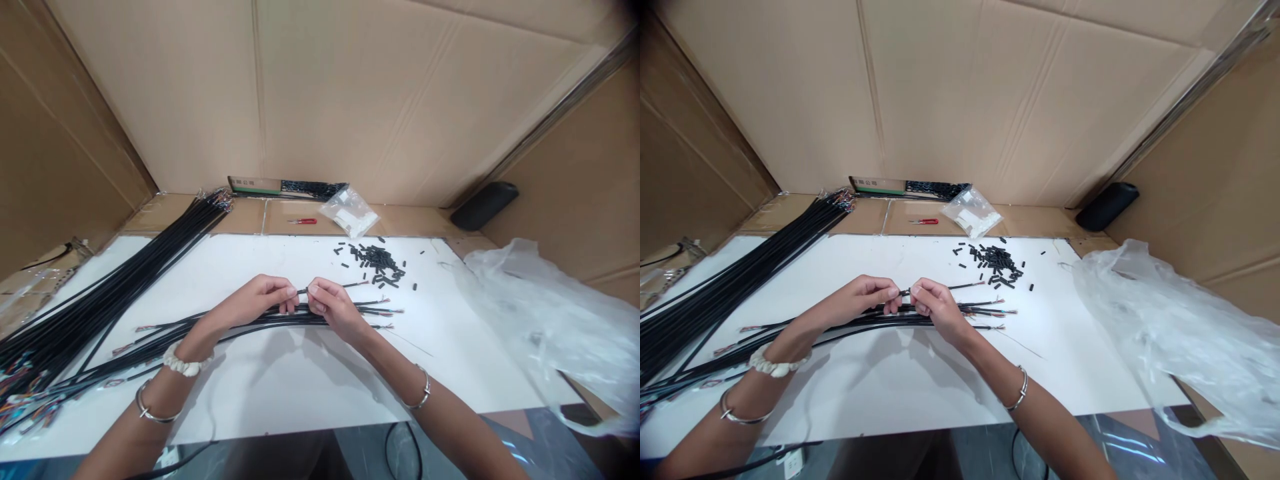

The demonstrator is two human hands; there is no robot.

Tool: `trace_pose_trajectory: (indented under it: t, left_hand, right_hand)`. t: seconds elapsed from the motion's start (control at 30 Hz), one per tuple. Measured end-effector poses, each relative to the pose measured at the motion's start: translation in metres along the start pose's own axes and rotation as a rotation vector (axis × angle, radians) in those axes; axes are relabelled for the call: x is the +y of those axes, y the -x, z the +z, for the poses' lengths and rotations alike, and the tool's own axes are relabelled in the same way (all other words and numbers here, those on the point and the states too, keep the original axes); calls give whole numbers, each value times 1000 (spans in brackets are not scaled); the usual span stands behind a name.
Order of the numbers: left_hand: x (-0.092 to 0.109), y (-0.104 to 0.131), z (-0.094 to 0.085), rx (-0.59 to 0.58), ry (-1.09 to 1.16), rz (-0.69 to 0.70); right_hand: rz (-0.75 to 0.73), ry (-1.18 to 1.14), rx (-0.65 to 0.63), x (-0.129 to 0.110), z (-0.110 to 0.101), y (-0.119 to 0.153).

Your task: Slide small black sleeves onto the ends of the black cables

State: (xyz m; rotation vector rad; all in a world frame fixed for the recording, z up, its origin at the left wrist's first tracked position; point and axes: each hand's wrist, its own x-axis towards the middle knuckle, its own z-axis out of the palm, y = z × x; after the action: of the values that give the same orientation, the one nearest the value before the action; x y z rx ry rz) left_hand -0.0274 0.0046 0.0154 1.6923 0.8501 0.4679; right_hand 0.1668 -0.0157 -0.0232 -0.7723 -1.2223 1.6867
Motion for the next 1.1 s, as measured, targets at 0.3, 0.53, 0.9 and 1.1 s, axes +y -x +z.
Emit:
trace_pose_trajectory:
  t: [0.3, 0.53, 0.9, 1.1]
  left_hand:
    - [6, 2, 12, 227, -371, 182]
    - [0, 1, 14, 239, -489, 310]
    - [-2, 2, 16, 239, -649, 400]
    - [-4, 1, 17, 278, -707, 460]
  right_hand:
    - [-18, 253, -5, -10, -1, 2]
    - [28, 360, -80, -15, -6, 1]
    - [94, 384, -189, -21, -9, 2]
    - [115, 300, -246, -18, -12, 0]
